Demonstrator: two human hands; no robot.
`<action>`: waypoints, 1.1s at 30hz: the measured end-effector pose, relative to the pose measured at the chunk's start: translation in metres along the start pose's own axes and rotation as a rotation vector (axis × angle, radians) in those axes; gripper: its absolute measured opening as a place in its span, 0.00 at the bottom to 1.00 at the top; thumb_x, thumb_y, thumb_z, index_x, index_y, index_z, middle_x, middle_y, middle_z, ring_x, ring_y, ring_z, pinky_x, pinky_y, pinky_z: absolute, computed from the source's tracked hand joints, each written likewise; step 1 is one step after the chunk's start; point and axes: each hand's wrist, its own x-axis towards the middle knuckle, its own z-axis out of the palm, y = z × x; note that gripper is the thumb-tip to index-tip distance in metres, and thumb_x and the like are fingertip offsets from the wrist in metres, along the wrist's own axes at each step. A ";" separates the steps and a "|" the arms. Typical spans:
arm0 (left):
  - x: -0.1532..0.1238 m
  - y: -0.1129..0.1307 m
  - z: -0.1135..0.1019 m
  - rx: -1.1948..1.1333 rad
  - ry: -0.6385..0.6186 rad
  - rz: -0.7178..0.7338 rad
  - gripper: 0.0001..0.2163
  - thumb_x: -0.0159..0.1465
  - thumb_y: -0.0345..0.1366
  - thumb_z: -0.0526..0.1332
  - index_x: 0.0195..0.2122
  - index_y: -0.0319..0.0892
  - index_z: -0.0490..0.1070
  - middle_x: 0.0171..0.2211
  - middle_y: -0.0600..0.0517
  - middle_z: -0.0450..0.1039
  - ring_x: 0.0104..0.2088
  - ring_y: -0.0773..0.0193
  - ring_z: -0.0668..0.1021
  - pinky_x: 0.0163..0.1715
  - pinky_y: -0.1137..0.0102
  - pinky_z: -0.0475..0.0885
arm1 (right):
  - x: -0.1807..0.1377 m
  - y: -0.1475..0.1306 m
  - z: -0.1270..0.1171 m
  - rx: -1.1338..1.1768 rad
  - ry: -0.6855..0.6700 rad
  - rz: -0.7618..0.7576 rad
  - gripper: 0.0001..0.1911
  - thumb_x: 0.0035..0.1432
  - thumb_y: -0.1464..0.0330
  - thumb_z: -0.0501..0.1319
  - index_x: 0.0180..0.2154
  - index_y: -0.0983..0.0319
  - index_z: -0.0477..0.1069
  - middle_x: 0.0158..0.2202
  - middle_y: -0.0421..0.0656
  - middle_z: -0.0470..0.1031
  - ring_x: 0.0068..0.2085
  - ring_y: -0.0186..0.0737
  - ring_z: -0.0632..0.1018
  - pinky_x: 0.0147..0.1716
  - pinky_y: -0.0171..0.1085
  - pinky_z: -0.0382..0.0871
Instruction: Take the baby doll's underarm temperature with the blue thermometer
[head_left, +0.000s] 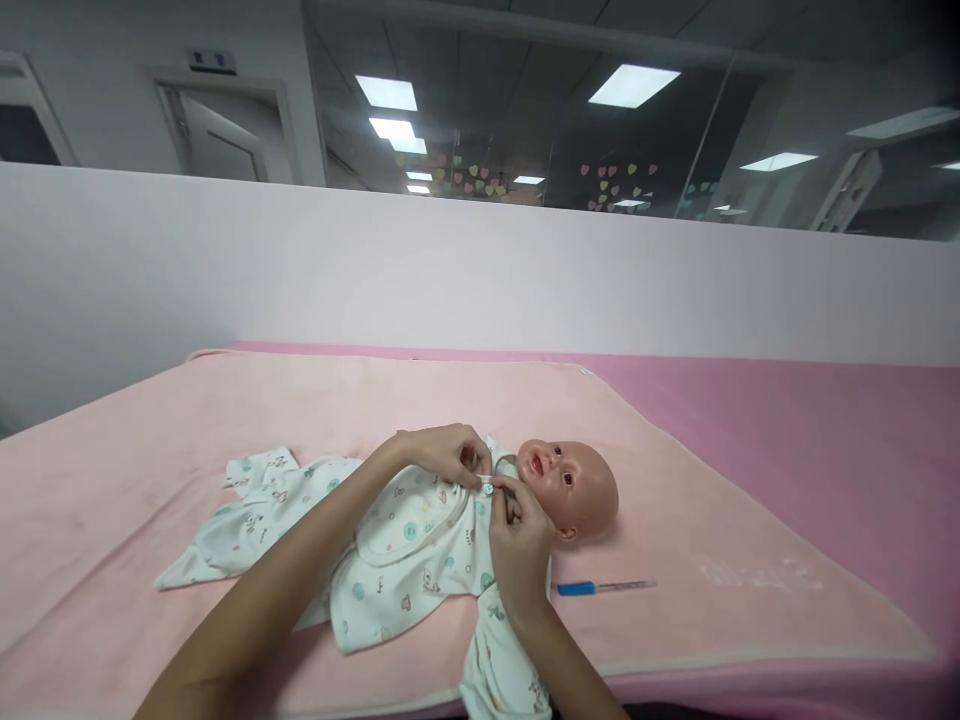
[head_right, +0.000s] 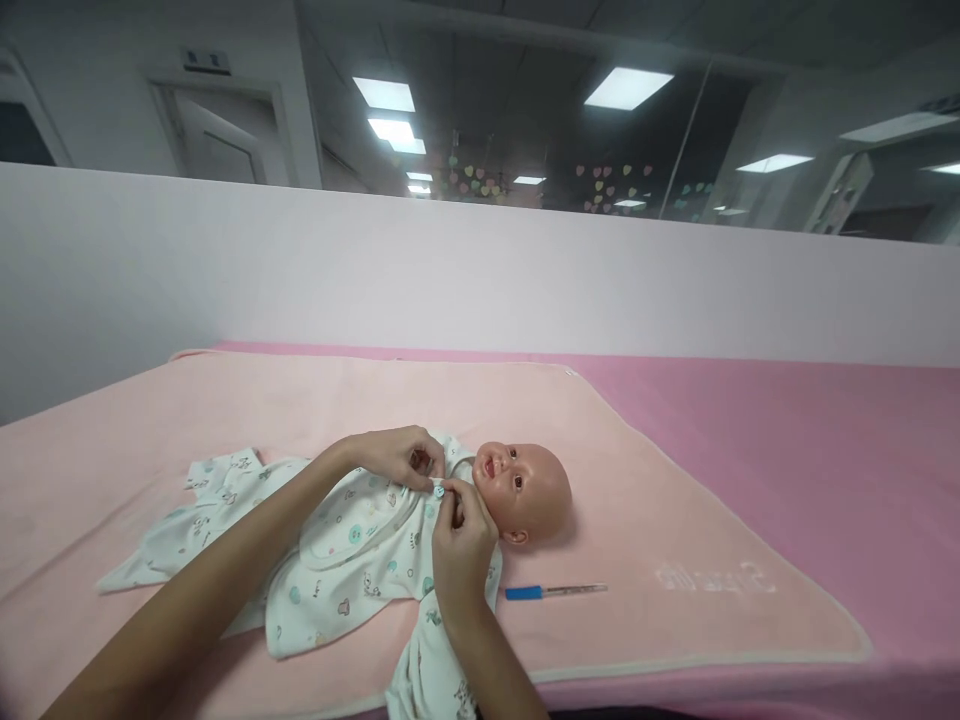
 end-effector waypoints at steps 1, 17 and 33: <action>0.000 -0.001 0.003 -0.030 0.008 0.003 0.05 0.49 0.31 0.61 0.28 0.39 0.72 0.19 0.57 0.66 0.21 0.72 0.66 0.20 0.78 0.59 | -0.001 0.000 0.000 -0.001 -0.014 -0.010 0.09 0.56 0.69 0.52 0.30 0.64 0.70 0.20 0.38 0.64 0.19 0.30 0.61 0.19 0.30 0.58; -0.059 0.011 0.102 -0.146 1.002 -0.090 0.17 0.53 0.25 0.53 0.44 0.42 0.68 0.41 0.49 0.71 0.42 0.62 0.73 0.40 0.70 0.68 | -0.003 0.002 -0.001 -0.118 -0.025 -0.070 0.03 0.49 0.72 0.52 0.30 0.61 0.61 0.26 0.39 0.65 0.20 0.32 0.65 0.22 0.32 0.60; -0.059 0.013 0.135 0.226 1.337 -0.232 0.09 0.60 0.31 0.52 0.36 0.44 0.71 0.35 0.52 0.75 0.36 0.64 0.75 0.40 0.67 0.70 | -0.008 -0.005 -0.005 -0.121 -0.273 -0.421 0.07 0.53 0.75 0.52 0.32 0.62 0.67 0.32 0.43 0.72 0.32 0.36 0.73 0.29 0.31 0.63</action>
